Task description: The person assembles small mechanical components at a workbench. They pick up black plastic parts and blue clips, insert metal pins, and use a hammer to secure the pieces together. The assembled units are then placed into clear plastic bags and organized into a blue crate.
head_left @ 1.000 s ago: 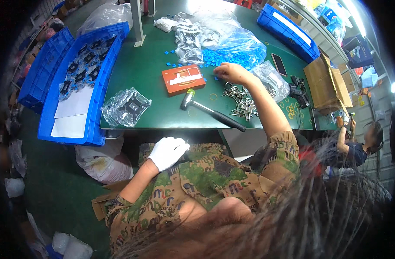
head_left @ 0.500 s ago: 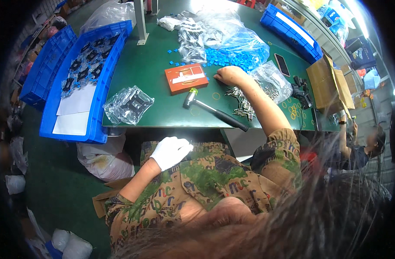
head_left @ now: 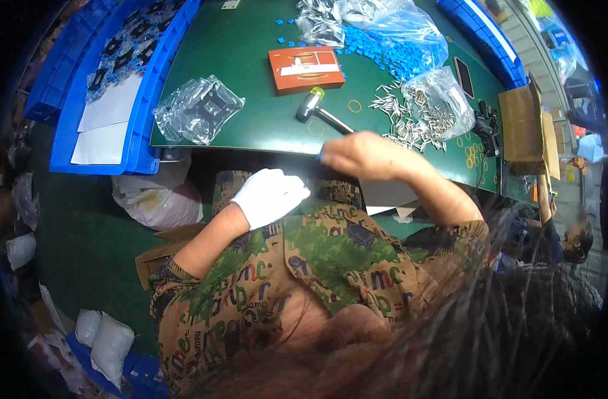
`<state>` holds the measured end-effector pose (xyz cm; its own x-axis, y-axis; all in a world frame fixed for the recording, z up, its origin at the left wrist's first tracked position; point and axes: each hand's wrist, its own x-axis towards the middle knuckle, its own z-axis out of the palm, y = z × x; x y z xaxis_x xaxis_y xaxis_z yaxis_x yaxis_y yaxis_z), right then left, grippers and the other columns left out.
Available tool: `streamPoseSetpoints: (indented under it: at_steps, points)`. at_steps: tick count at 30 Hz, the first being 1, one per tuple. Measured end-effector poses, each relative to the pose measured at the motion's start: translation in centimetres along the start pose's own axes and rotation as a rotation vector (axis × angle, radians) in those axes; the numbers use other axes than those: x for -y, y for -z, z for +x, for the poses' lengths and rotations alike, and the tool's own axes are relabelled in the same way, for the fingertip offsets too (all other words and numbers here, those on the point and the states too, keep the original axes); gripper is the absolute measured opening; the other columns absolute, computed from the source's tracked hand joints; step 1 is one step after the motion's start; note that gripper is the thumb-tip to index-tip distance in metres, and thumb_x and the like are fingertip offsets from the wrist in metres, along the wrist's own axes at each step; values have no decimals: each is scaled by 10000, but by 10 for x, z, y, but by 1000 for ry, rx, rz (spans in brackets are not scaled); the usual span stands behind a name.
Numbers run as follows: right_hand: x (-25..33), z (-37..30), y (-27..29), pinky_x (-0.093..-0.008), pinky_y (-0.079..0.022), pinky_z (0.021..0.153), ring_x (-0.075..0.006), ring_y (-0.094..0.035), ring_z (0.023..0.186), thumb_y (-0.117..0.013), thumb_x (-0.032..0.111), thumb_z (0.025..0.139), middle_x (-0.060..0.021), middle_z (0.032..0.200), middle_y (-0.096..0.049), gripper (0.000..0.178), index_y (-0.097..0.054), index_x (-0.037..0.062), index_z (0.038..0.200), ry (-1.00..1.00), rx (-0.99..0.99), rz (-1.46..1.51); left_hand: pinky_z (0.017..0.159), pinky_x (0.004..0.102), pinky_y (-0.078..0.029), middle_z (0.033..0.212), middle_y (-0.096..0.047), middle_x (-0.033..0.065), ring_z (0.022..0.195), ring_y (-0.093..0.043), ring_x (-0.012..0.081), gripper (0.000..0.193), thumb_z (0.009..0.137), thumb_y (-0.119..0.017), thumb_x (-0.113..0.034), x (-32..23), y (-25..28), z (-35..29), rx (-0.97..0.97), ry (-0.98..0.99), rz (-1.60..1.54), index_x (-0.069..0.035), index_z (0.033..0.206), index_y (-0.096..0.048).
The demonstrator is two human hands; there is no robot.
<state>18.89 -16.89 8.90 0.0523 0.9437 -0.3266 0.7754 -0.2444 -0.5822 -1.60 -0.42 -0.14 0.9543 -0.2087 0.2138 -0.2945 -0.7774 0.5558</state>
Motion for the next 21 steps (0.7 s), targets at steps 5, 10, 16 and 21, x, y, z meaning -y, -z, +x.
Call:
streamPoseSetpoints:
  at_steps: [5,10,16,21]
  points:
    - [5,-4,-30,-551,-497,805,-455,-644,886,-464,338,1046,-232,877,-667,323,-609,51,1015,64,109,48,658,437,-516,773,-665,97,709,-642,295,219,965,-570,-273,3,-5,5,51,-34,110,-115,857,-674]
    - [7,-3,-30,-545,-496,826,-449,-648,896,-447,347,1053,-230,882,-670,334,-610,56,1033,74,129,49,655,442,-511,743,-658,102,693,-641,301,229,969,-571,-278,-2,2,8,47,5,45,-110,851,-671]
    - [6,0,-33,-546,-496,828,-451,-646,910,-421,366,1063,-233,884,-669,361,-606,57,1042,91,178,25,647,435,-511,732,-654,104,678,-642,298,236,968,-572,-278,-2,0,8,55,-46,93,-102,840,-663]
    - [11,-2,-36,-535,-495,770,-449,-632,857,-483,289,1047,-229,847,-647,269,-591,46,1012,84,183,51,637,433,-513,727,-652,105,673,-641,298,222,957,-578,-271,-5,-1,7,66,-52,49,-101,842,-663]
